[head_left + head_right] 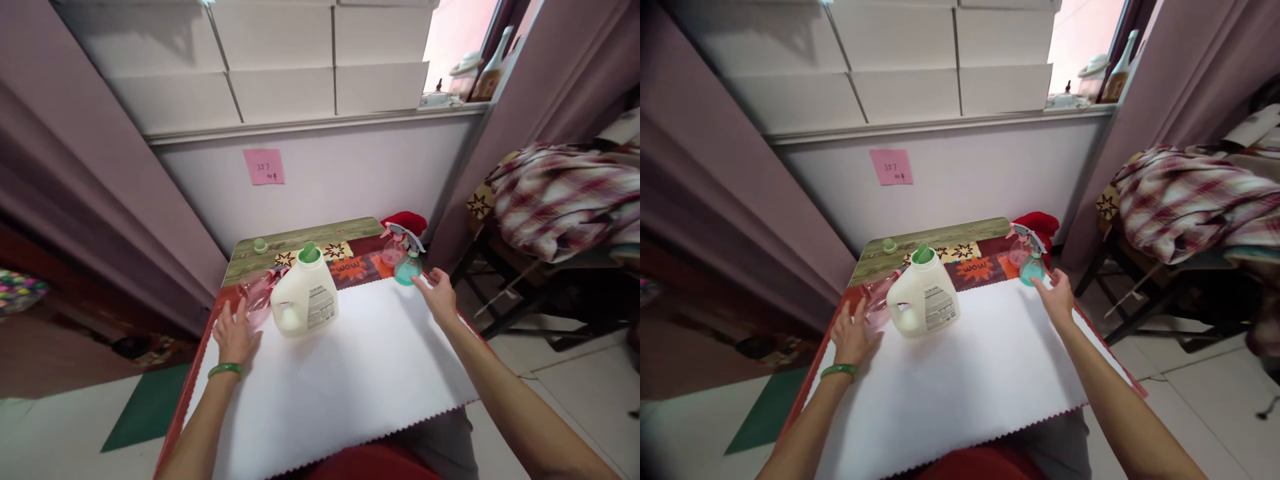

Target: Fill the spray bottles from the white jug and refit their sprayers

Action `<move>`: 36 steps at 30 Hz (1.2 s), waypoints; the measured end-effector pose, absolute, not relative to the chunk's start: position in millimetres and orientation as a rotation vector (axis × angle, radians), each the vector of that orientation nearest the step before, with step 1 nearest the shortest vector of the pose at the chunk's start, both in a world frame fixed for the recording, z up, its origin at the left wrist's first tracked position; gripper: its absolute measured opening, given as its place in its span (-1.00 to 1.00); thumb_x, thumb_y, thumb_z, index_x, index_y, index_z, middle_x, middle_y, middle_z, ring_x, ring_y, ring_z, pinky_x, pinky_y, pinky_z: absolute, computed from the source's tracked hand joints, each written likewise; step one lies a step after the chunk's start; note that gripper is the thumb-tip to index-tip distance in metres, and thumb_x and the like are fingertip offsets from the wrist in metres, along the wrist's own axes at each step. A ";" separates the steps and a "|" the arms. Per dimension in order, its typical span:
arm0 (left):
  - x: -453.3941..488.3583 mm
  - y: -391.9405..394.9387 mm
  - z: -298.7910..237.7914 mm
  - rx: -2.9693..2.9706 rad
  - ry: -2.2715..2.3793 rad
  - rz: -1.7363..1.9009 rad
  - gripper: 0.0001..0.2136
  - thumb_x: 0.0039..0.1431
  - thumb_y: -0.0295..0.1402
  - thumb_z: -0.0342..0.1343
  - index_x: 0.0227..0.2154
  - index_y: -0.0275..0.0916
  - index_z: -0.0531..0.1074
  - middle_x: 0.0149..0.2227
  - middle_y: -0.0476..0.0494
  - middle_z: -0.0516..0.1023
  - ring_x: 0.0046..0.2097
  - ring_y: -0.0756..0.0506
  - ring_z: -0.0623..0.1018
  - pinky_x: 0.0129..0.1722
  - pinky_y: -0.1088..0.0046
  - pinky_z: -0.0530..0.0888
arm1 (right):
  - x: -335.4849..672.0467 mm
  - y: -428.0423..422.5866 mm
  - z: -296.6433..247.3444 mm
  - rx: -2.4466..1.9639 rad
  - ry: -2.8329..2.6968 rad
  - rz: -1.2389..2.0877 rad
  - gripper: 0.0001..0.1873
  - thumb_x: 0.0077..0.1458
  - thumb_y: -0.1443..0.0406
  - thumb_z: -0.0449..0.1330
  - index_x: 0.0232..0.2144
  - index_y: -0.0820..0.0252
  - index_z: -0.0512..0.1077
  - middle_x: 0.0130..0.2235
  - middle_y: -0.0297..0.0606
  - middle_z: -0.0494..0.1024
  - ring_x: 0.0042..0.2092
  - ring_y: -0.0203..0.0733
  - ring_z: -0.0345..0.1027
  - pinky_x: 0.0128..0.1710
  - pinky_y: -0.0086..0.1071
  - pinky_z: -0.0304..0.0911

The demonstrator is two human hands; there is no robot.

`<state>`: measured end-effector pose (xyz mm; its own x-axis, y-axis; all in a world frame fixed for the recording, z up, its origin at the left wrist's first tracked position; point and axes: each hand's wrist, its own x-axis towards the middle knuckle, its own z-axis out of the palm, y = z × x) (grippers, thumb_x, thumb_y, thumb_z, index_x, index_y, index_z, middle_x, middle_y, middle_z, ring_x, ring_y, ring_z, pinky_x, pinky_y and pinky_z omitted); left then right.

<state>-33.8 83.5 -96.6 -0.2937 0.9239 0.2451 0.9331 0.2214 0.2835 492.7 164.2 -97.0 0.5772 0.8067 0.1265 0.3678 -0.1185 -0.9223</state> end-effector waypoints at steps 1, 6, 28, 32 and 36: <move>-30.2 77.1 -97.2 -1.816 -2.455 -0.612 -0.13 0.20 -0.23 0.25 0.50 -0.25 0.00 0.55 -0.62 -0.13 0.52 -0.60 0.04 0.40 -0.31 0.05 | 496.4 181.0 -95.9 -1.773 -0.981 0.466 0.17 -0.20 -0.23 0.42 0.29 0.39 0.34 0.27 0.35 0.49 0.19 0.29 0.47 0.19 -0.01 0.31; -6.9 31.0 -105.4 -1.621 -2.517 -0.918 -0.09 0.29 0.01 0.19 0.51 -0.28 -0.11 0.53 -0.66 -0.13 0.54 -0.58 -0.01 0.40 -0.31 0.10 | 496.9 248.6 -91.4 -1.891 -1.026 0.455 -0.04 -0.12 -0.15 0.39 0.18 0.39 0.48 0.14 0.33 0.58 0.12 0.32 0.48 0.13 -0.02 0.30; 199.3 -8.9 -8.7 -1.788 -1.767 -3.832 -0.08 -0.07 -0.06 0.55 0.35 0.01 0.28 0.37 -0.32 0.38 0.29 -0.39 0.48 0.14 -0.01 0.55 | 314.3 55.2 67.7 -0.909 -0.876 1.250 -0.54 -0.12 -0.10 0.55 -0.43 0.12 0.60 -0.36 -0.25 0.68 -0.28 -0.07 0.54 -0.19 -0.22 0.45; 191.8 -15.5 -15.0 -1.492 -1.732 -3.818 -0.16 -0.08 -0.18 0.54 0.30 -0.01 0.37 0.24 -0.24 0.54 0.13 -0.33 0.58 0.01 0.08 0.60 | 290.0 50.6 72.9 -0.891 -0.984 1.490 -0.46 -0.10 -0.18 0.51 -0.46 0.17 0.64 -0.42 -0.22 0.65 -0.45 -0.16 0.45 -0.42 -0.29 0.39; 175.3 -22.6 -18.9 -1.329 -1.722 -3.906 -0.36 -0.11 -0.09 0.53 0.06 -0.17 0.57 -0.10 -0.23 0.68 -0.18 -0.24 0.64 -0.28 0.25 0.60 | 284.2 58.9 75.3 -0.784 -1.187 1.643 -0.44 -0.06 -0.21 0.49 -0.44 0.16 0.66 -0.36 -0.17 0.68 -0.40 -0.09 0.53 -0.41 -0.28 0.45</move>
<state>175.3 -22.6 -18.9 -0.1295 0.9902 -0.0521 -0.7065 -0.0553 0.7055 284.2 58.9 75.3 -0.3629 0.9316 0.0225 -0.3140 -0.0995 -0.9442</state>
